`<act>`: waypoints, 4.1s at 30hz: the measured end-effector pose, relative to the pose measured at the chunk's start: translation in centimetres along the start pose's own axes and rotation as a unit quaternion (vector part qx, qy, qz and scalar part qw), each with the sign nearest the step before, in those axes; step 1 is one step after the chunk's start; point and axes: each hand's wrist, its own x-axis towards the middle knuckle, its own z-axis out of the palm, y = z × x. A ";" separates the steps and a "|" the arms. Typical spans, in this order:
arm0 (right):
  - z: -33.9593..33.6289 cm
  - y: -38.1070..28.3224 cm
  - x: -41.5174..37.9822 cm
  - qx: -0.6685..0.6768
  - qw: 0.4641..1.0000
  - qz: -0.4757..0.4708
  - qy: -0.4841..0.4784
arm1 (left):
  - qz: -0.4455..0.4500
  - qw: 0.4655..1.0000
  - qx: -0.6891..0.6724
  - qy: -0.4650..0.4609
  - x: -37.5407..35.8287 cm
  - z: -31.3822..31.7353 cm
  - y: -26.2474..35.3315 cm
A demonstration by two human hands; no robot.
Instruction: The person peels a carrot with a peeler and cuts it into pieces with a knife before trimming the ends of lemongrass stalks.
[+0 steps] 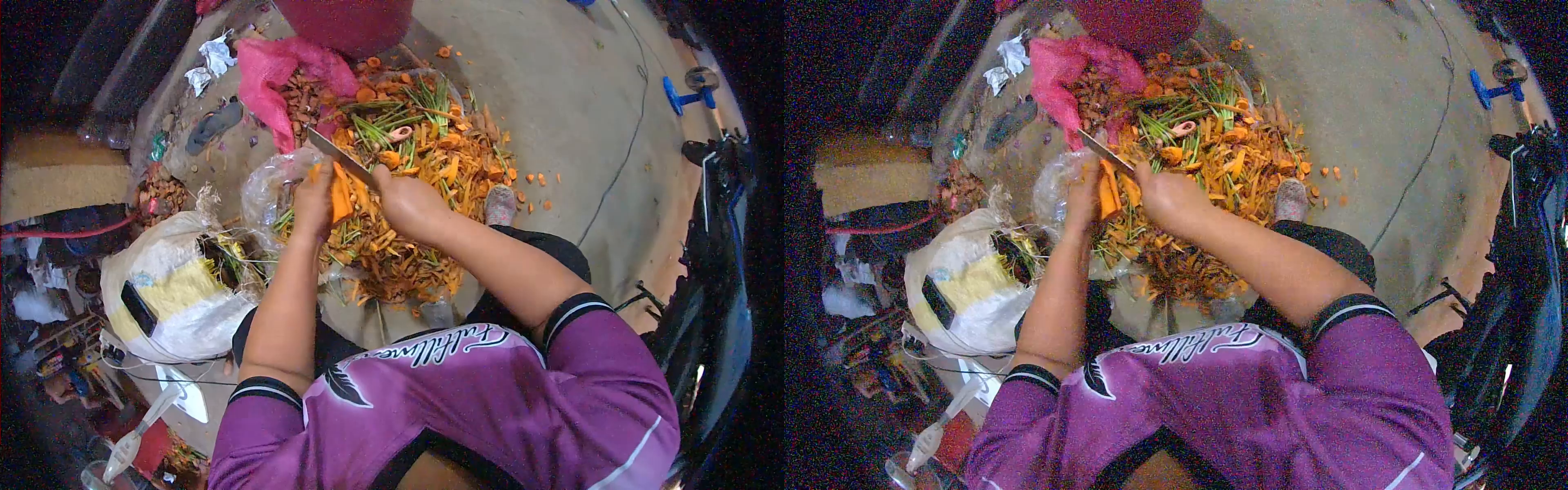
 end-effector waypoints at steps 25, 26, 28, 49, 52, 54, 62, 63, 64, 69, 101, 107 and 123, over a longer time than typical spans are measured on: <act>0.3 5.5 1.0 0.187 0.975 0.018 0.116 | 0.185 0.927 -0.219 -0.242 7.1 2.3 31.7; 0.1 5.6 1.1 0.174 0.978 0.014 0.115 | 0.175 0.956 -0.186 -0.147 4.3 3.0 33.2; 0.5 6.0 1.5 0.174 0.978 0.036 0.105 | 0.232 0.931 -0.157 -0.234 2.2 3.3 32.9; 4.7 8.0 3.4 0.111 0.988 0.106 0.027 | -0.116 0.749 0.636 -0.147 10.8 -17.0 -16.8; 6.2 9.6 3.4 0.056 0.994 0.082 0.036 | -0.116 0.786 0.602 -0.080 10.6 -15.0 -21.9; 7.1 10.5 3.3 0.050 0.996 0.075 0.000 | -0.139 0.834 0.533 -0.037 9.1 -13.9 -21.5; 10.3 10.7 4.9 -0.012 0.987 0.075 -0.139 | -0.070 0.809 0.583 0.000 10.4 -16.0 -26.6; 11.0 11.6 5.6 -0.062 0.987 0.075 -0.128 | -0.063 0.814 0.577 0.002 10.2 -16.0 -27.3; 10.9 11.8 6.5 -0.085 0.991 0.076 -0.068 | -0.056 0.818 0.572 0.006 9.9 -15.9 -27.0; 7.4 11.8 13.7 -0.134 0.974 0.104 0.151 | 0.097 0.733 0.671 -0.054 8.6 -15.9 -25.0; -4.2 1.1 -0.2 0.622 0.757 -0.104 0.173 | -0.076 0.947 -0.179 -0.257 -5.3 -4.0 2.5; -3.7 1.7 0.9 0.590 0.803 -0.066 0.056 | -0.086 0.956 -0.092 -0.265 -3.5 -2.7 1.4; -2.6 6.1 4.9 0.632 0.750 0.080 0.179 | -0.086 0.954 0.009 -0.287 -2.5 -3.3 -0.1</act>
